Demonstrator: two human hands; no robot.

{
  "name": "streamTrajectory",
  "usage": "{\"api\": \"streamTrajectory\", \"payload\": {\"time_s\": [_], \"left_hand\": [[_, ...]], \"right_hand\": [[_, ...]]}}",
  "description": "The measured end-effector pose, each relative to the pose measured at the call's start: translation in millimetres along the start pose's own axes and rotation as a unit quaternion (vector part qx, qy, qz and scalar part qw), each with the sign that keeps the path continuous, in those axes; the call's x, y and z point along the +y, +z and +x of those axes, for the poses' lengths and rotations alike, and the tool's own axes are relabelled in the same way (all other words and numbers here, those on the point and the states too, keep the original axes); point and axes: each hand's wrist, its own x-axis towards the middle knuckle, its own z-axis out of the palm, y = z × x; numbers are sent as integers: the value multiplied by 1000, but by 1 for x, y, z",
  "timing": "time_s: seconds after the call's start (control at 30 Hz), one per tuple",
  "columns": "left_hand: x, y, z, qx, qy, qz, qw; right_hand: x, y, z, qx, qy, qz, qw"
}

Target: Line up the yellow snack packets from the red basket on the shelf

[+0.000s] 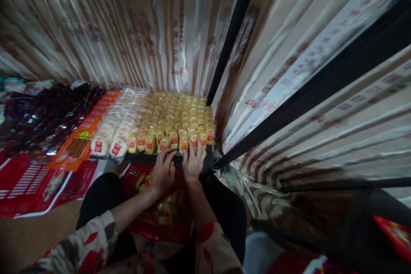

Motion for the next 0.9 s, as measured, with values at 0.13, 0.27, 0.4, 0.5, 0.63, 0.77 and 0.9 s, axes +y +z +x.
{"api": "streamTrajectory", "payload": {"time_s": [0.13, 0.27, 0.4, 0.5, 0.63, 0.77, 0.9], "left_hand": [[-8, -16, 3, 78, -86, 20, 993], [-17, -22, 14, 45, -114, 46, 991], [-20, -18, 22, 19, -112, 75, 991], [-22, -13, 26, 52, -110, 53, 991], [-24, -6, 29, 93, -112, -2, 989], [-25, -3, 28, 109, -100, 48, 988], [-28, 1, 26, 59, -83, 103, 989]], "right_hand": [[-1, 0, 0, 7, -10, 4, 1000], [-2, 0, 1, 7, -2, 1, 1000], [-4, -2, 1, 2, 4, -1, 1000], [-5, -3, 1, -4, 10, 2, 1000], [-5, -3, 0, -6, 14, 8, 1000], [-6, -4, 0, -5, 15, 4, 1000], [-6, -4, 0, -7, 17, -1, 1000]]}}
